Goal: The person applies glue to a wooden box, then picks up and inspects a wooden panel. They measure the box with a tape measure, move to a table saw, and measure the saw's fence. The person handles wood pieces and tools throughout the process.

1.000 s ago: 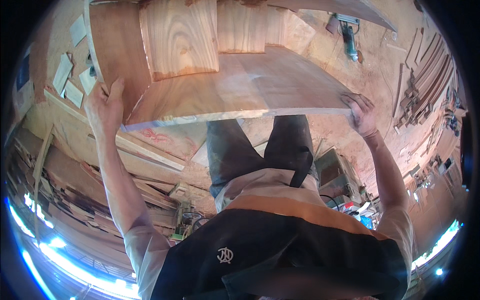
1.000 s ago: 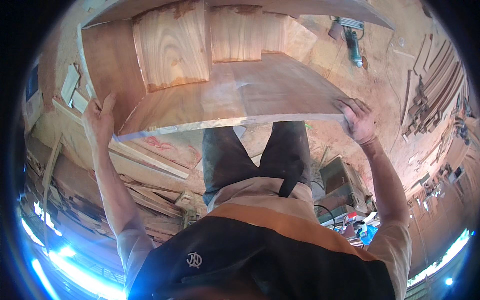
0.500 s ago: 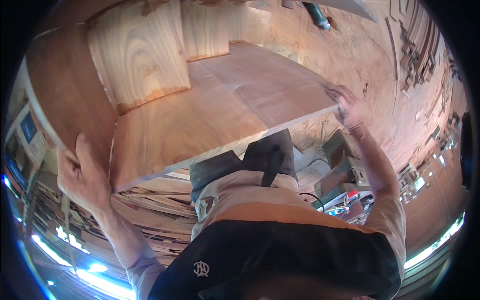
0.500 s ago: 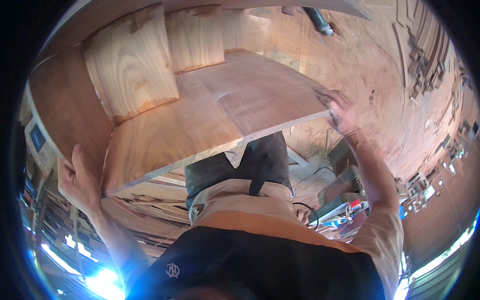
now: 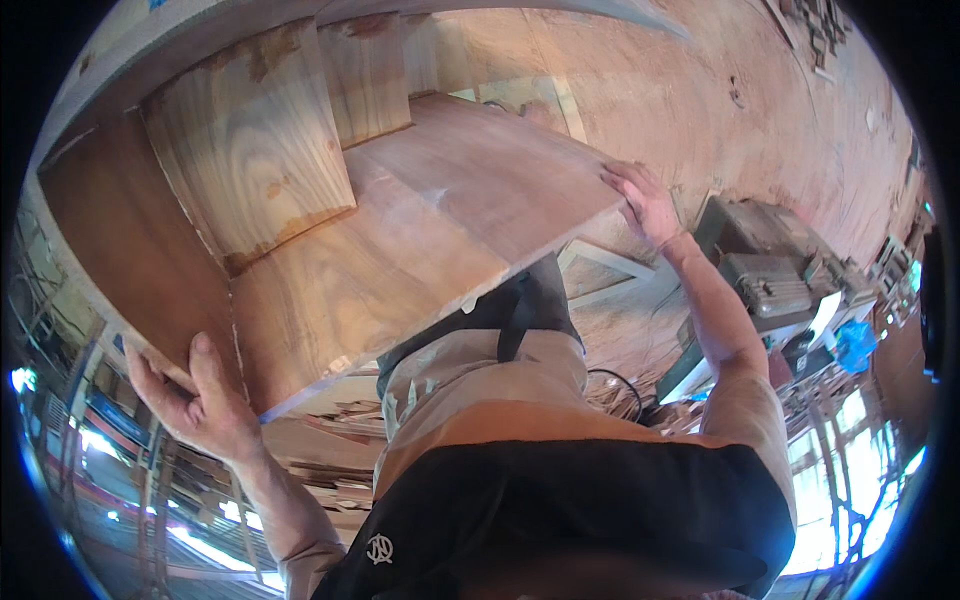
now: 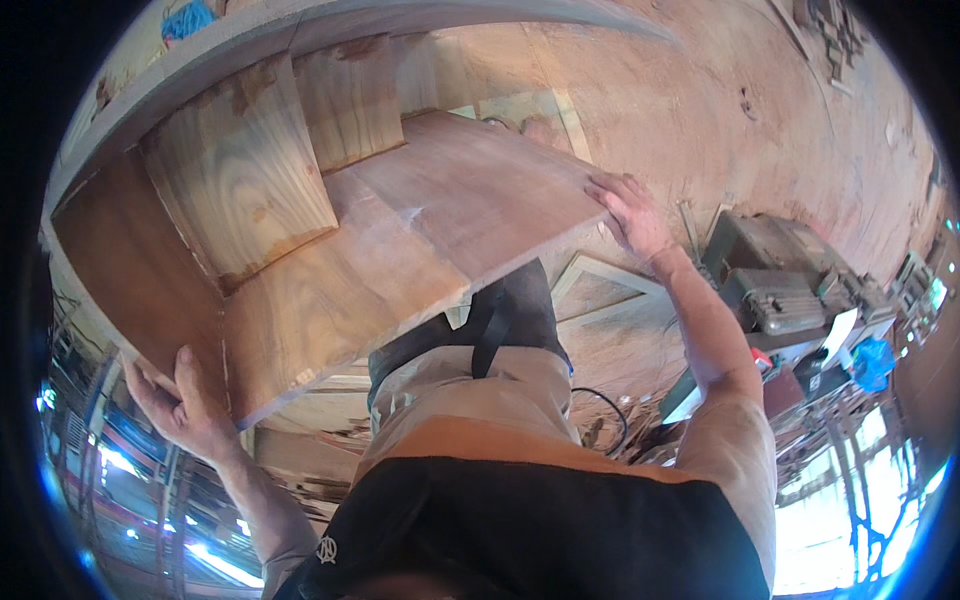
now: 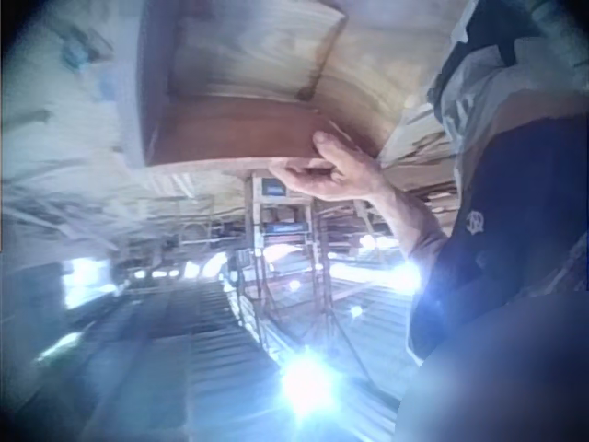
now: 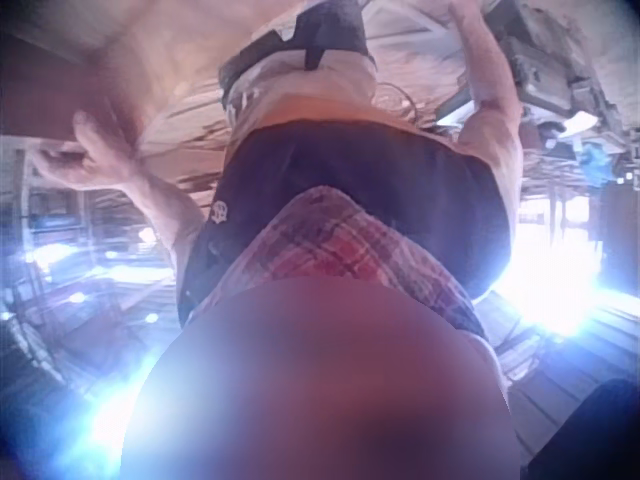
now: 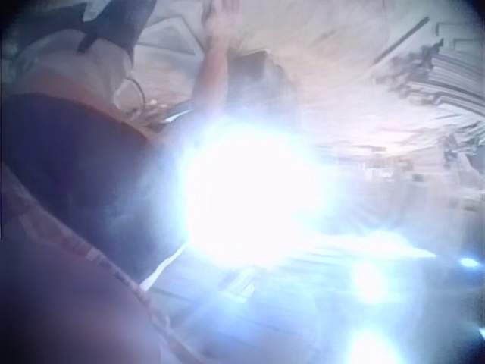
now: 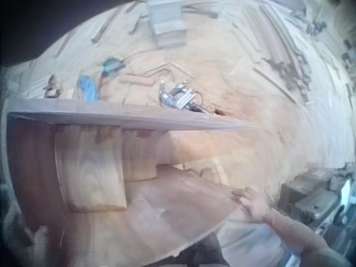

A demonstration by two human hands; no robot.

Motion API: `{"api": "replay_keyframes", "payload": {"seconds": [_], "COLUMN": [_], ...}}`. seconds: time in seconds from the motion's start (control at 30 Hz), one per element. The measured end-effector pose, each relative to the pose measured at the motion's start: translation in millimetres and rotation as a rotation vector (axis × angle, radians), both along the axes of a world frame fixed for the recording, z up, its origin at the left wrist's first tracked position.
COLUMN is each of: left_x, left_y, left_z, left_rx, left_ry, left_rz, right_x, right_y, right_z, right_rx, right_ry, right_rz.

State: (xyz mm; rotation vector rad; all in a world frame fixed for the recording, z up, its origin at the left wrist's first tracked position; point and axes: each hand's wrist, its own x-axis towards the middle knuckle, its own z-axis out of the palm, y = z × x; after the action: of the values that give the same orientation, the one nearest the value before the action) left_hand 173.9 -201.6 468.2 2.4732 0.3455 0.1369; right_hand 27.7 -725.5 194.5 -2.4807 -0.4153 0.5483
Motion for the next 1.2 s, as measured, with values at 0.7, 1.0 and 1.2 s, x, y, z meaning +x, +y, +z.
{"api": "replay_keyframes", "payload": {"seconds": [0.7,1.0,1.2], "left_x": [-17,-36,-16], "left_y": [-109,-65,-11], "left_z": [8,-26,-49], "left_rx": [-0.458,-0.731,-0.455], "left_ry": [-0.195,-0.159,-0.138], "left_rz": [-0.439,-0.635,-0.252], "right_x": [227,187,144], "right_y": [324,263,231], "right_z": [309,284,306], "right_rx": [0.611,0.759,0.569], "right_ry": [0.094,0.183,0.073], "right_rz": [-0.484,-0.432,-0.211]}}
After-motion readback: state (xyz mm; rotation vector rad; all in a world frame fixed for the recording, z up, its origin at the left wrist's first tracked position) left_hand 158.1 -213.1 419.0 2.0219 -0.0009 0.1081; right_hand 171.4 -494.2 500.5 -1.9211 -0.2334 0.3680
